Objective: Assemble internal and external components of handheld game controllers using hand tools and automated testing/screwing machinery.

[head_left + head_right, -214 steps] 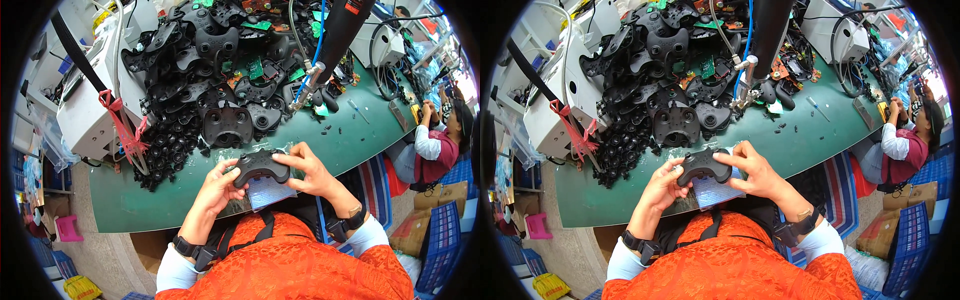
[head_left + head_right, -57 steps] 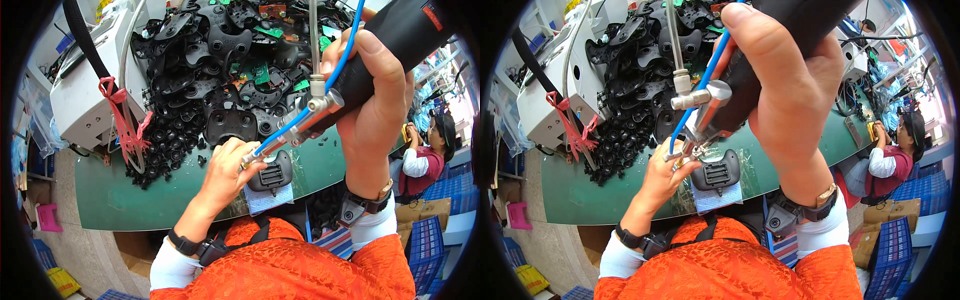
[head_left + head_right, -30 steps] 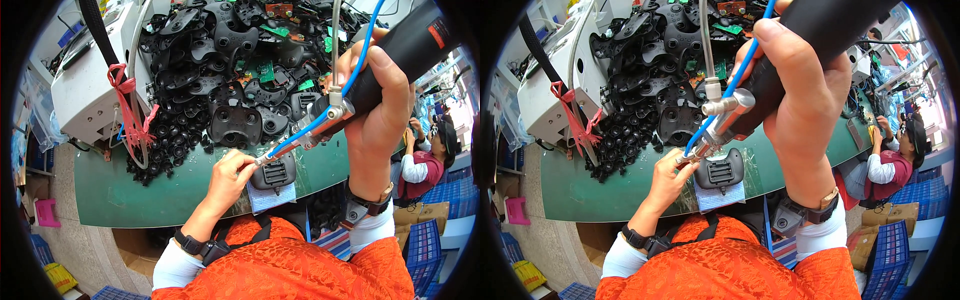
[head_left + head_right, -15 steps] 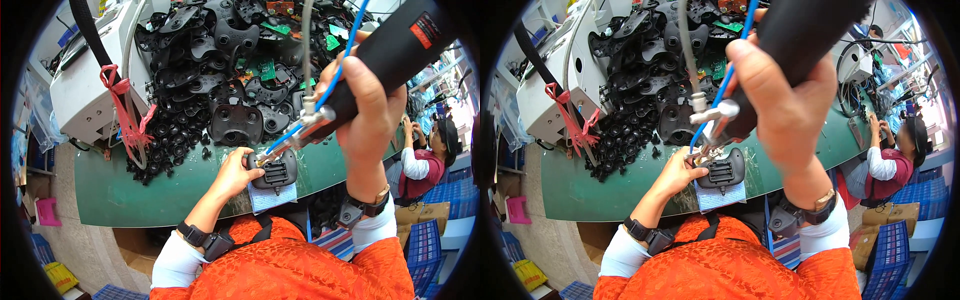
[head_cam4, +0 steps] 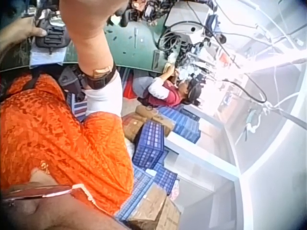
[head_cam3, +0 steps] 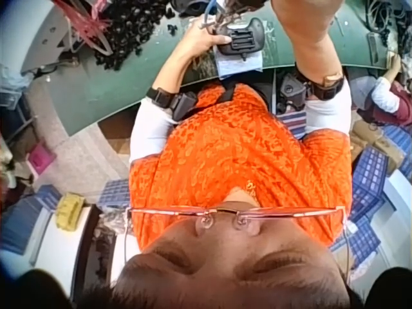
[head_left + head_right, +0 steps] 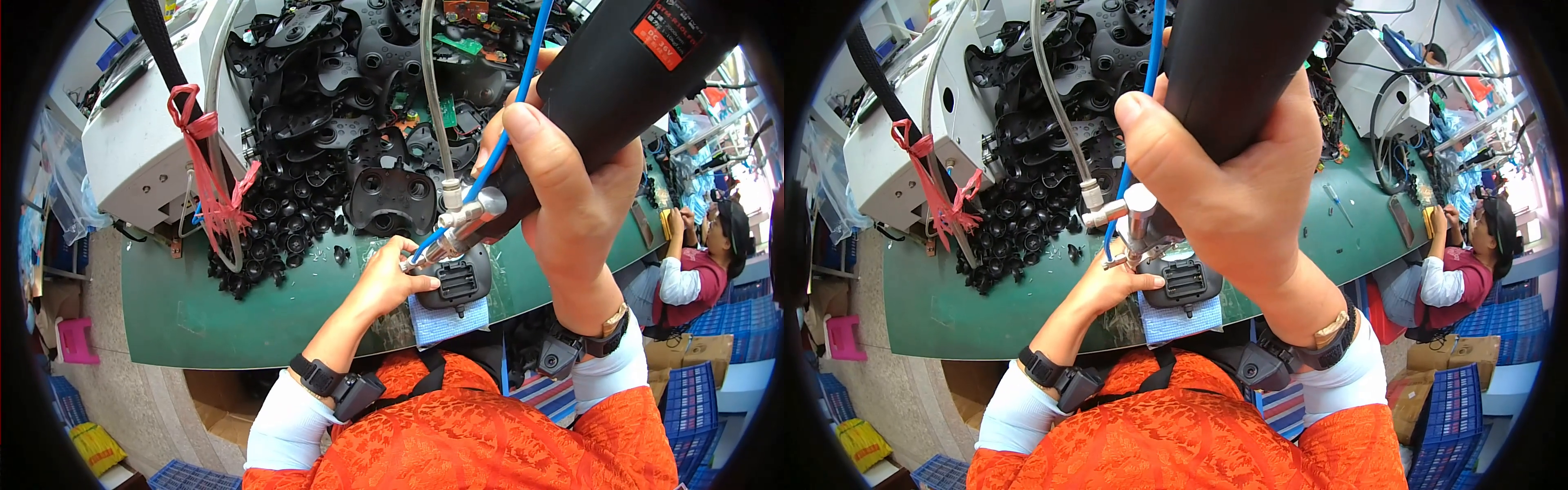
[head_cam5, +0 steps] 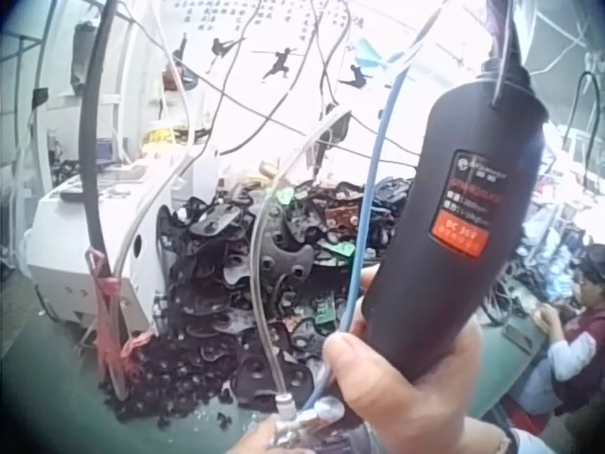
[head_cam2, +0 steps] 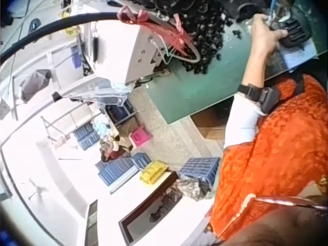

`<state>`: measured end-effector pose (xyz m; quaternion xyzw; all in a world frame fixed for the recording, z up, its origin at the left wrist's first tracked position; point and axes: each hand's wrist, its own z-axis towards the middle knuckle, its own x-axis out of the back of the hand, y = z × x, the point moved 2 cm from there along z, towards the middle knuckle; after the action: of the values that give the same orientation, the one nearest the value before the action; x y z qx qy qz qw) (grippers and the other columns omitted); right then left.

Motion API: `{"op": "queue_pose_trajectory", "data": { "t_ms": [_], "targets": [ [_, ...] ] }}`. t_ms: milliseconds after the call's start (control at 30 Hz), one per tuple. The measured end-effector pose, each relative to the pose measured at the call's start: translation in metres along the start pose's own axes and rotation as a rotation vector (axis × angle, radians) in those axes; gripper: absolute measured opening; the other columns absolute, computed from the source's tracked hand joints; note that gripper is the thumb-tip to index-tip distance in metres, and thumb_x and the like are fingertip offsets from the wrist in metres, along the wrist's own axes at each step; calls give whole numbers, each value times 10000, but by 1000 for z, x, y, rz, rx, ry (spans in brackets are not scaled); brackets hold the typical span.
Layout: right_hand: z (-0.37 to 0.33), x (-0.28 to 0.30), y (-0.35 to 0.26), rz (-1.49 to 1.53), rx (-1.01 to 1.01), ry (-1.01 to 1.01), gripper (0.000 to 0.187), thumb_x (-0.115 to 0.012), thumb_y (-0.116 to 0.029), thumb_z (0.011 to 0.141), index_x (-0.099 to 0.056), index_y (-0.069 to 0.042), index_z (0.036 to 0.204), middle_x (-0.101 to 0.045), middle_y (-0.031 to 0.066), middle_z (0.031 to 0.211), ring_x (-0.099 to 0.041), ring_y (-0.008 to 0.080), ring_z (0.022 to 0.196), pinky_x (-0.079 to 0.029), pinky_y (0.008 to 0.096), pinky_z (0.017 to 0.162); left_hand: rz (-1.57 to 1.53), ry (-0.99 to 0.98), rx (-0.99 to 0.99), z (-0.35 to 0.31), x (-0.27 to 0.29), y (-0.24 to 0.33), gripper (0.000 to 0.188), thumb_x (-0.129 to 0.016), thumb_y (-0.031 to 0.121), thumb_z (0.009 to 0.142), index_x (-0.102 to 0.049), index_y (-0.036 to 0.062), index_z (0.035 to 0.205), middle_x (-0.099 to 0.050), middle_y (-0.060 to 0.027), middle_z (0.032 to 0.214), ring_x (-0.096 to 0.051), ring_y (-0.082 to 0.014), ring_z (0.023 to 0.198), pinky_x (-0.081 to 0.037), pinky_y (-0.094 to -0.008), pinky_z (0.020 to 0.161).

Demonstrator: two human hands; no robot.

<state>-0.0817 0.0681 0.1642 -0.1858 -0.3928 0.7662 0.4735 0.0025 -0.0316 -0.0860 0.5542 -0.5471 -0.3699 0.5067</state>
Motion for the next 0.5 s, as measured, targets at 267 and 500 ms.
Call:
{"op": "queue_pose_trajectory", "data": {
  "t_ms": [267,500],
  "targets": [
    [-23,-12,11,-206,69,-38,355,-659,16,836,-519,56,1160,-613,67,841,-604,114,681,-504,258,608,-48,10,-62,1,-4,-18,583,-894,265,634,-563,18,1045,-657,-173,1018,-631,-293,1002,-484,-391,869],
    [-26,-17,10,-167,114,10,383,-662,14,837,-518,35,1192,-607,56,875,-613,121,686,-522,272,635,-35,5,-57,3,-6,-11,641,-894,265,634,-523,5,1087,-626,-202,1094,-620,-320,1035,-477,-403,892]
  ]
}}
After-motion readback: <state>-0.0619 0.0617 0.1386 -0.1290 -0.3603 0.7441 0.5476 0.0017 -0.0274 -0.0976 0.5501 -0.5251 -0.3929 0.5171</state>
